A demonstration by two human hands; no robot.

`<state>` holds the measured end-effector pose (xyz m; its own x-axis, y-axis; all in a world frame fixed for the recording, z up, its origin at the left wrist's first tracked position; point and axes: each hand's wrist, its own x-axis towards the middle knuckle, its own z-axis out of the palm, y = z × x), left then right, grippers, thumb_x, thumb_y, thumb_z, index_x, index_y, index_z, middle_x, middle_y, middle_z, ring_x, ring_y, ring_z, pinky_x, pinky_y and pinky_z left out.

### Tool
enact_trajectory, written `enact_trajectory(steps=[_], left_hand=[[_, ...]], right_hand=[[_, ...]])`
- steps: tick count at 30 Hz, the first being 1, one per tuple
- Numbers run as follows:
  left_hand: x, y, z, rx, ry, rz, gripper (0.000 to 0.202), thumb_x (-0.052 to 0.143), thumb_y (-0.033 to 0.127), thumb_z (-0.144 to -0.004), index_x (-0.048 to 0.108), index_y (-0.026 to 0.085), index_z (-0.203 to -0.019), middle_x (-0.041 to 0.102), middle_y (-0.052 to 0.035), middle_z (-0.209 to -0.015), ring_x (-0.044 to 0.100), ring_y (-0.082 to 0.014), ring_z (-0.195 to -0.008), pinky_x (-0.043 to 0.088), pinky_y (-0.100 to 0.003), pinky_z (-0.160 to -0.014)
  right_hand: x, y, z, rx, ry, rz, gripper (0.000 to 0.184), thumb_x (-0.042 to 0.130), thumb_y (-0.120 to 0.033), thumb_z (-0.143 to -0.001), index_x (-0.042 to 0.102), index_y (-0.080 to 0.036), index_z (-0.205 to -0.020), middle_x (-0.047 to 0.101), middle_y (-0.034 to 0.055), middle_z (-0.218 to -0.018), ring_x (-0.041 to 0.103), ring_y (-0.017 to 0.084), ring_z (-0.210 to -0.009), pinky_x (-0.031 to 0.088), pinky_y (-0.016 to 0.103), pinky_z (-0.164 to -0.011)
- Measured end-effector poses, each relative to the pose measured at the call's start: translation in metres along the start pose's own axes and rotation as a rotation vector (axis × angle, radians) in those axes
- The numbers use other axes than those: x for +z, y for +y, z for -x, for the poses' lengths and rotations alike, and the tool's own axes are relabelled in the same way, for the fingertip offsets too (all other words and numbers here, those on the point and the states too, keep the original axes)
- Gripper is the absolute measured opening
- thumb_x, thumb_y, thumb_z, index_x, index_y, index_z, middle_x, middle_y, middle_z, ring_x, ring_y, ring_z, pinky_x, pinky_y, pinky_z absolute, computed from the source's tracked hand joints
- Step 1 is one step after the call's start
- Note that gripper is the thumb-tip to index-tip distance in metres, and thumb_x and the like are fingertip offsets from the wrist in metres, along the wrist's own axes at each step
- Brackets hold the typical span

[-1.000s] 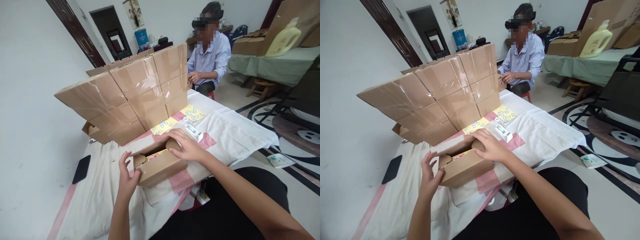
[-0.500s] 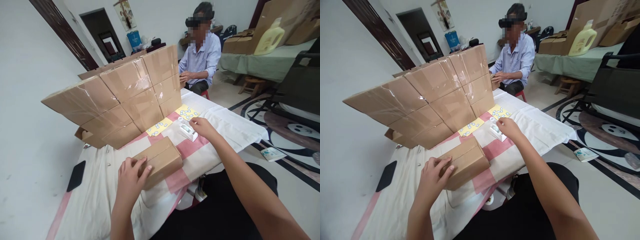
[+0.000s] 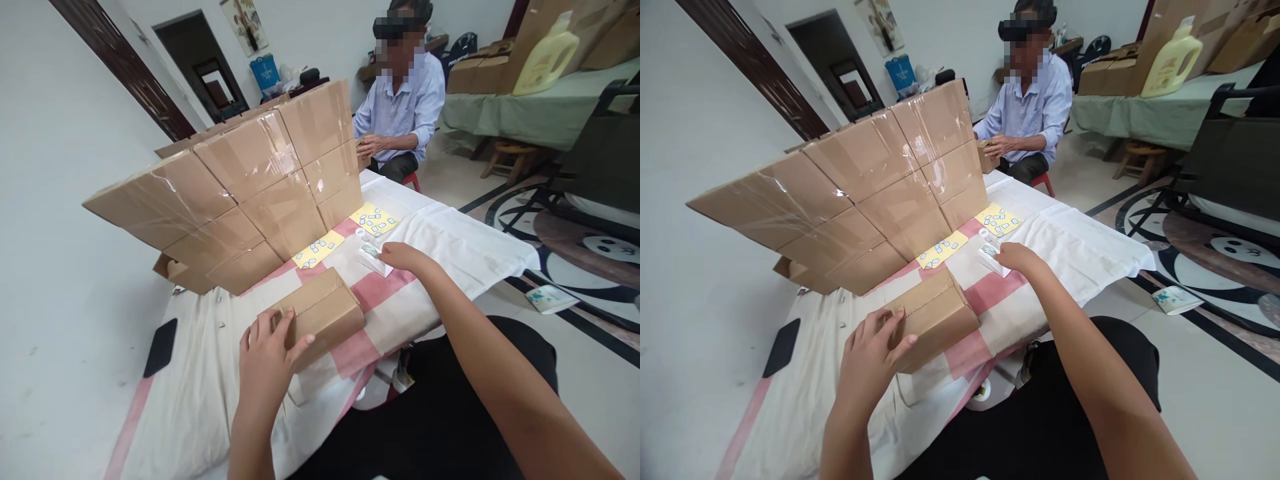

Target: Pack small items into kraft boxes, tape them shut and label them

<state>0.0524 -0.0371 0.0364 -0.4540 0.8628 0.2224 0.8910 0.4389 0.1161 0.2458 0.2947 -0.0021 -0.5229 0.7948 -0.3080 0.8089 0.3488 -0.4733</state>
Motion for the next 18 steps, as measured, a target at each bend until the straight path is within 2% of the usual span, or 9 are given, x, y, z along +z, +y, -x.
enact_trajectory(steps=[3, 7, 12, 15, 18], left_hand=[[-0.002, 0.002, -0.001, 0.006, -0.019, -0.024, 0.052, 0.055, 0.061, -0.092, 0.062, 0.028, -0.131, 0.059, -0.0110, -0.127, 0.062, -0.0296, -0.114, 0.038, -0.060, -0.112], [-0.001, 0.006, 0.000, 0.020, -0.055, -0.097, 0.061, 0.064, 0.059, -0.089, 0.057, 0.025, -0.139, 0.056, -0.0139, -0.124, 0.062, -0.0295, -0.113, 0.042, -0.058, -0.109], [0.003, 0.021, 0.002, 0.034, -0.087, -0.294, 0.072, 0.070, 0.059, -0.084, 0.046, 0.037, -0.149, 0.052, -0.0136, -0.122, 0.064, -0.0294, -0.100, 0.039, -0.071, -0.104], [0.006, 0.027, 0.002, 0.010, -0.087, -0.319, 0.074, 0.072, 0.059, -0.082, 0.047, 0.038, -0.149, 0.050, -0.0144, -0.124, 0.062, -0.0306, -0.100, 0.039, -0.073, -0.101], [0.006, 0.030, 0.001, 0.015, -0.079, -0.297, 0.068, 0.072, 0.053, -0.084, 0.050, 0.037, -0.147, 0.052, -0.0133, -0.120, 0.062, -0.0304, -0.101, 0.036, -0.073, -0.104]], right_hand=[[0.000, -0.001, 0.000, 0.009, 0.007, -0.013, 0.022, 0.052, -0.038, -0.093, 0.062, -0.019, -0.093, 0.070, 0.0117, -0.108, 0.065, 0.024, -0.093, 0.042, 0.029, -0.069], [0.003, -0.003, -0.001, 0.056, 0.027, -0.025, 0.022, 0.052, -0.036, -0.092, 0.064, -0.017, -0.095, 0.070, 0.0135, -0.105, 0.066, 0.026, -0.091, 0.043, 0.031, -0.067], [0.006, -0.009, -0.003, 0.108, 0.048, -0.025, 0.031, 0.052, -0.042, -0.093, 0.066, -0.015, -0.102, 0.071, 0.0165, -0.106, 0.068, 0.028, -0.091, 0.045, 0.032, -0.066], [0.006, -0.012, -0.003, 0.128, 0.054, -0.018, 0.029, 0.054, -0.041, -0.093, 0.067, -0.016, -0.103, 0.070, 0.0172, -0.107, 0.068, 0.028, -0.093, 0.046, 0.032, -0.068], [0.007, -0.014, -0.003, 0.147, 0.063, -0.011, 0.024, 0.056, -0.036, -0.093, 0.067, -0.017, -0.104, 0.070, 0.0169, -0.108, 0.068, 0.029, -0.096, 0.047, 0.033, -0.071]])
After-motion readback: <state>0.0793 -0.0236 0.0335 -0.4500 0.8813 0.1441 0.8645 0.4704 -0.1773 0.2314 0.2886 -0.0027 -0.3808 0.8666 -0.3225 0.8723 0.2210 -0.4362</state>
